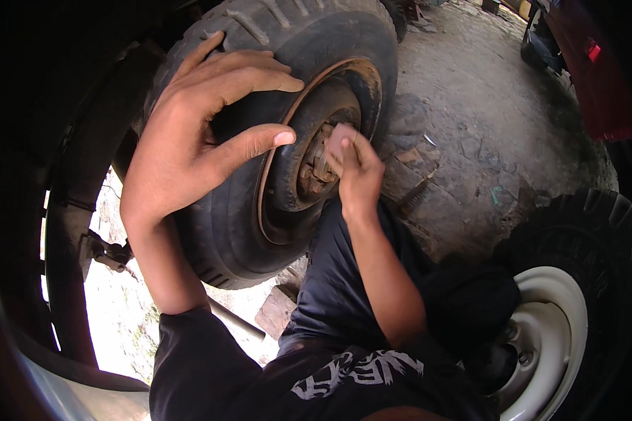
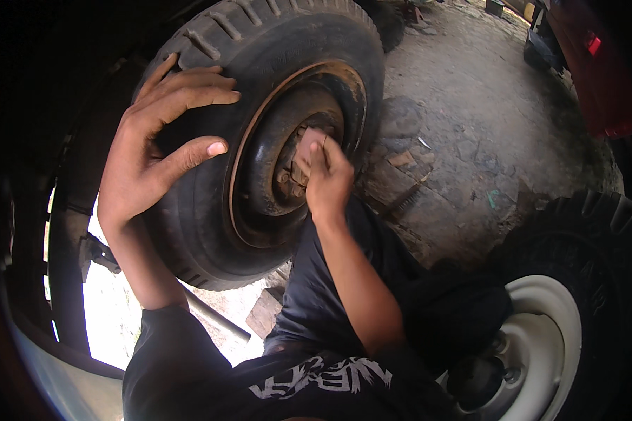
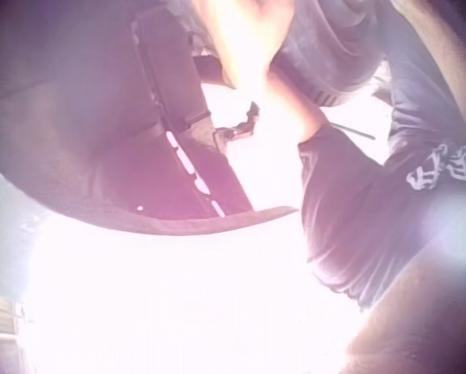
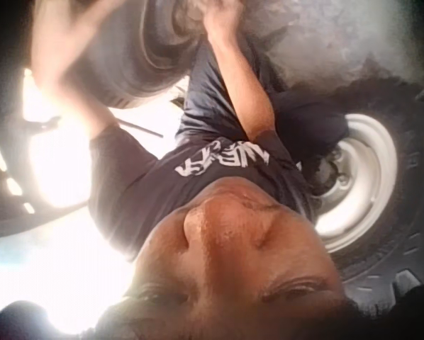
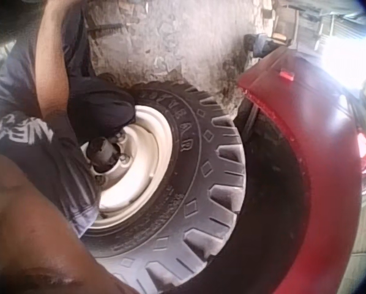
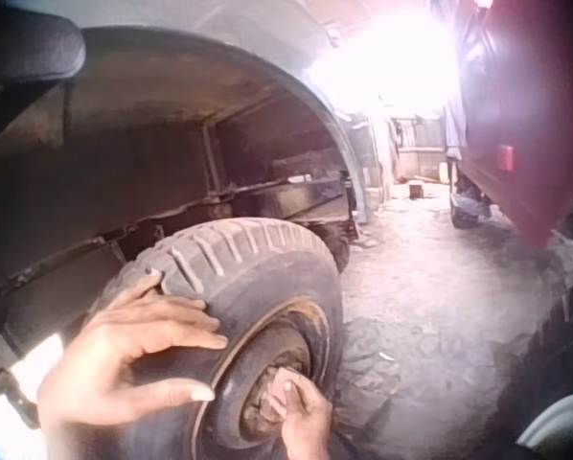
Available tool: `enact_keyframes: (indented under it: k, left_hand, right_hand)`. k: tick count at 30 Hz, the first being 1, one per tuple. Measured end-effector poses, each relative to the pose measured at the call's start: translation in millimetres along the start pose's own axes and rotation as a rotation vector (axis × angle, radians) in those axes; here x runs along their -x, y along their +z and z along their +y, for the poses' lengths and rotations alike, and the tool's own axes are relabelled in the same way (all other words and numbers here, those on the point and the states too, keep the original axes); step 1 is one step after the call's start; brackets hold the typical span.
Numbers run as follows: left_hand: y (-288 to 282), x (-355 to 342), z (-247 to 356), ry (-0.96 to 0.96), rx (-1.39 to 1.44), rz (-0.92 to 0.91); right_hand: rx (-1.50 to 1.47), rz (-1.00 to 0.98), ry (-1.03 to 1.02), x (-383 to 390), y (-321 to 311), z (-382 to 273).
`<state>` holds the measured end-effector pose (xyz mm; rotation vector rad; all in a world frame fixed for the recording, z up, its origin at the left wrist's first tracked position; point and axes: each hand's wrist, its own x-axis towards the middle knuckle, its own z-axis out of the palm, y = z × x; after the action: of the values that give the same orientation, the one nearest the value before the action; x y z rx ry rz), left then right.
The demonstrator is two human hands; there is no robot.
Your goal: The person sits on the ground and works on a vehicle wheel, using a small tool to scrape and clean the hub area. They repeatedly wipe the wheel surface with their hands and adjust components around the axle.
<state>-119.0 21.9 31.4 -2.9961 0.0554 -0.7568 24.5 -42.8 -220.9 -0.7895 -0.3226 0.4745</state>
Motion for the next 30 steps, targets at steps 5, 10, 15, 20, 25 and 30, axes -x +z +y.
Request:
enact_keyframes:
  k: [5,10,15,20,25,30]
  left_hand:
    - [0,0,-1,-0.012,0.017,0.0]
    - [1,0,-2,0.007,0.007,-0.016]
    - [2,0,-3,0.005,0.013,-0.017]
    - [1,-3,0,0.012,0.058,-0.014]
    - [0,-3,5,0.055,0.123,-0.039]
    - [1,-6,0,0.07,0.236,0.034]
  right_hand:
    - [-0.078,0.099,0.103,-44,53,-47]
    - [-0.309,-0.112,0.067,-9,88,-54]
    - [-0.331,-0.107,0.119,-6,90,-40]
    - [-0.433,-0.273,0.089,11,102,-46]
    - [-0.458,-0.379,0.207,0,85,-37]
    - [-0.293,-0.425,-0.066,45,86,-17]
